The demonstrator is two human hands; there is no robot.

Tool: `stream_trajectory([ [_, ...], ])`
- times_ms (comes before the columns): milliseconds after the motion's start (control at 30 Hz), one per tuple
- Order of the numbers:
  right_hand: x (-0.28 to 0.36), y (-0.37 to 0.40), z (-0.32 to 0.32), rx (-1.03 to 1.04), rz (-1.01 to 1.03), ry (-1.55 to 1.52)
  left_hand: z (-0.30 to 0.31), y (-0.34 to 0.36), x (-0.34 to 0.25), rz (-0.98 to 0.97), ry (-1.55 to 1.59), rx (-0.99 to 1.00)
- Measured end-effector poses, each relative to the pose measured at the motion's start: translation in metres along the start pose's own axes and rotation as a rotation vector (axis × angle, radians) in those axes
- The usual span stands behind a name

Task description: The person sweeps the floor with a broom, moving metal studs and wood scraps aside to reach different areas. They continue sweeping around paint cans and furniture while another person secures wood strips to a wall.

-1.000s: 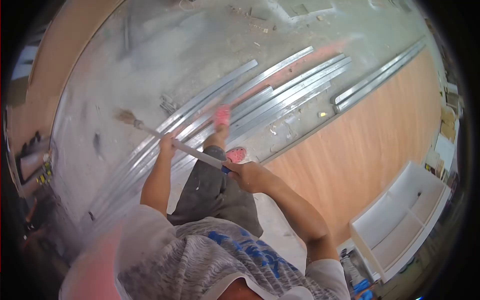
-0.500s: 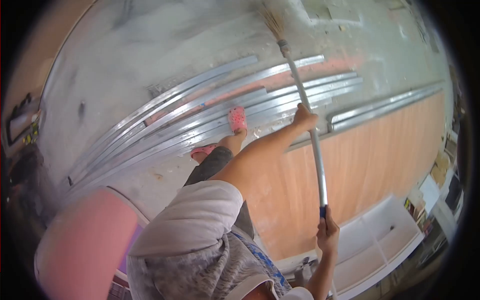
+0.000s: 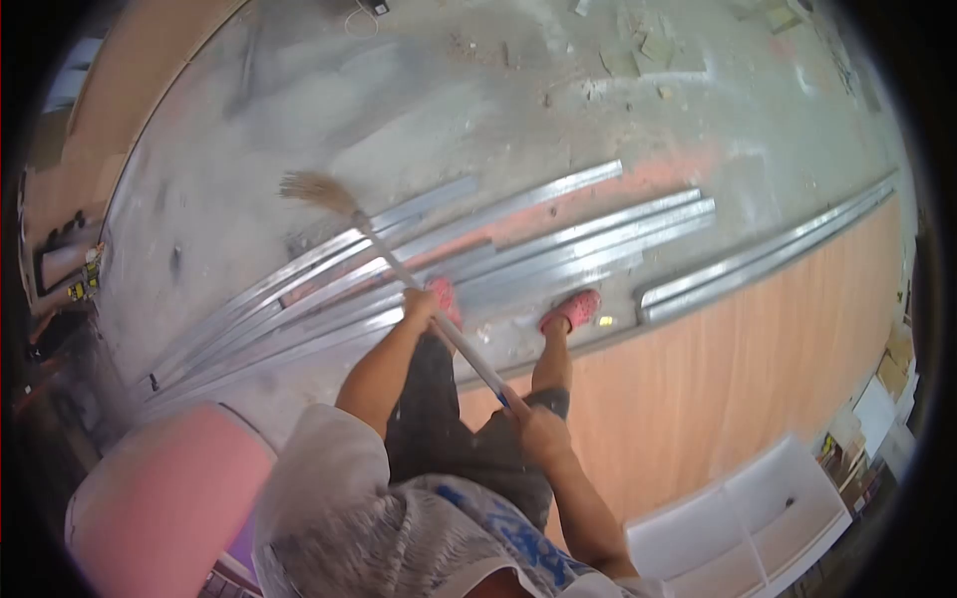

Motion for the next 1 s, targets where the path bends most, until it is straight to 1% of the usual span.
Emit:
stream_trajectory([
  [33, -0.02, -0.009, 0.004, 0.046, -0.09, 0.008, -0.036, 0.004, -0.03, -0.192, -0.107, -0.059],
  [67, -0.059, -0.01, 0.001, -0.082, -0.056, -0.104, -0.072, 0.032, -0.057, -0.3, -0.076, -0.081],
  [100, -0.081, -0.009, 0.005, -0.054, -0.063, -0.106, -0.106, 0.063, -0.087, -0.408, -0.048, -0.103],
  [133, -0.102, -0.017, 0.016, -0.169, -0.09, -0.14, -0.145, 0.073, -0.119, -0.451, -0.049, -0.059],
  [167, -0.123, -0.027, 0.028, -0.291, -0.114, -0.171, -0.177, 0.086, -0.157, -0.452, -0.051, 0.034],
  [200, -0.144, -0.032, 0.039, -0.328, -0.107, -0.188, -0.201, 0.102, -0.19, -0.436, -0.051, 0.135],
  [233, -0.164, -0.039, 0.052, -0.363, -0.089, -0.207, -0.218, 0.12, -0.221, -0.429, -0.028, 0.178],
  [267, -0.174, -0.041, 0.077, -0.381, -0.095, -0.223, -0.226, 0.14, -0.244, -0.431, 0.018, 0.166],
  [333, -0.166, -0.034, 0.129, -0.381, -0.068, -0.253, -0.211, 0.179, -0.268, -0.464, 0.123, 0.046],
  [367, -0.162, -0.028, 0.151, -0.364, -0.033, -0.258, -0.202, 0.196, -0.262, -0.561, 0.182, -0.05],
  [400, -0.17, -0.017, 0.159, -0.356, 0.027, -0.223, -0.192, 0.212, -0.256, -0.659, 0.231, -0.15],
  [433, -0.169, -0.017, 0.166, -0.371, 0.06, -0.231, -0.192, 0.216, -0.243, -0.851, 0.264, -0.352],
  [500, -0.162, -0.006, 0.183, -0.225, 0.155, -0.261, -0.136, 0.235, -0.231, -0.354, 0.294, -0.042],
  [533, -0.153, -0.016, 0.179, -0.173, 0.186, -0.218, -0.118, 0.229, -0.217, -0.282, 0.336, -0.112],
  [567, -0.148, -0.034, 0.163, -0.15, 0.286, -0.187, -0.095, 0.202, -0.207, -0.269, 0.247, -0.176],
  [600, -0.132, -0.056, 0.147, -0.088, 0.266, -0.199, -0.072, 0.175, -0.197, -0.251, 0.157, -0.236],
  [633, -0.11, -0.084, 0.131, -0.086, 0.291, -0.203, -0.074, 0.094, -0.17, -0.249, 0.156, -0.269],
  [667, -0.093, -0.112, 0.115, -0.07, 0.27, -0.179, -0.078, 0.013, -0.144, -0.247, 0.154, -0.302],
  [700, -0.077, -0.139, 0.099, -0.054, 0.249, -0.155, -0.047, 0.014, -0.179, -0.293, -0.196, -0.193],
  [733, -0.078, -0.154, 0.082, -0.011, 0.097, -0.191, -0.051, 0.023, -0.207, -0.237, -0.11, -0.232],
  [767, -0.095, -0.165, 0.069, -0.014, 0.07, -0.202, -0.063, 0.024, -0.229, -0.183, -0.03, -0.273],
  [800, -0.116, -0.164, 0.057, -0.215, 0.128, -0.305, -0.094, 0.023, -0.243, -0.268, -0.128, -0.266],
  [833, -0.135, -0.163, 0.057, -0.241, 0.063, -0.382, -0.131, 0.024, -0.251, -0.349, -0.216, -0.267],
  [867, -0.155, -0.161, 0.058, -0.272, -0.001, -0.463, -0.168, 0.028, -0.26, -0.438, -0.23, -0.285],
  [900, -0.174, -0.159, 0.059, -0.308, -0.061, -0.545, -0.194, 0.035, -0.281, -0.539, -0.189, -0.195],
  [933, -0.172, -0.155, 0.093, -0.171, -0.263, -0.569, -0.208, 0.063, -0.319, -0.512, -0.226, -0.038],
  [967, -0.172, -0.158, 0.114, -0.216, -0.3, -0.594, -0.211, 0.09, -0.356, -0.438, -0.147, 0.195],
  [1000, -0.179, -0.157, 0.13, -0.263, -0.322, -0.636, -0.227, 0.109, -0.374, -0.509, -0.12, 0.116],
])
Point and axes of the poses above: each hand's wrist, its own y-axis away from the middle knuckle, its own z-axis out of the back of the hand, x = y × z, the point moved 1 cm from there along -y, towards the middle knuckle, and after that the axes turned 14 degrees about -x, right-handed, at the moved point
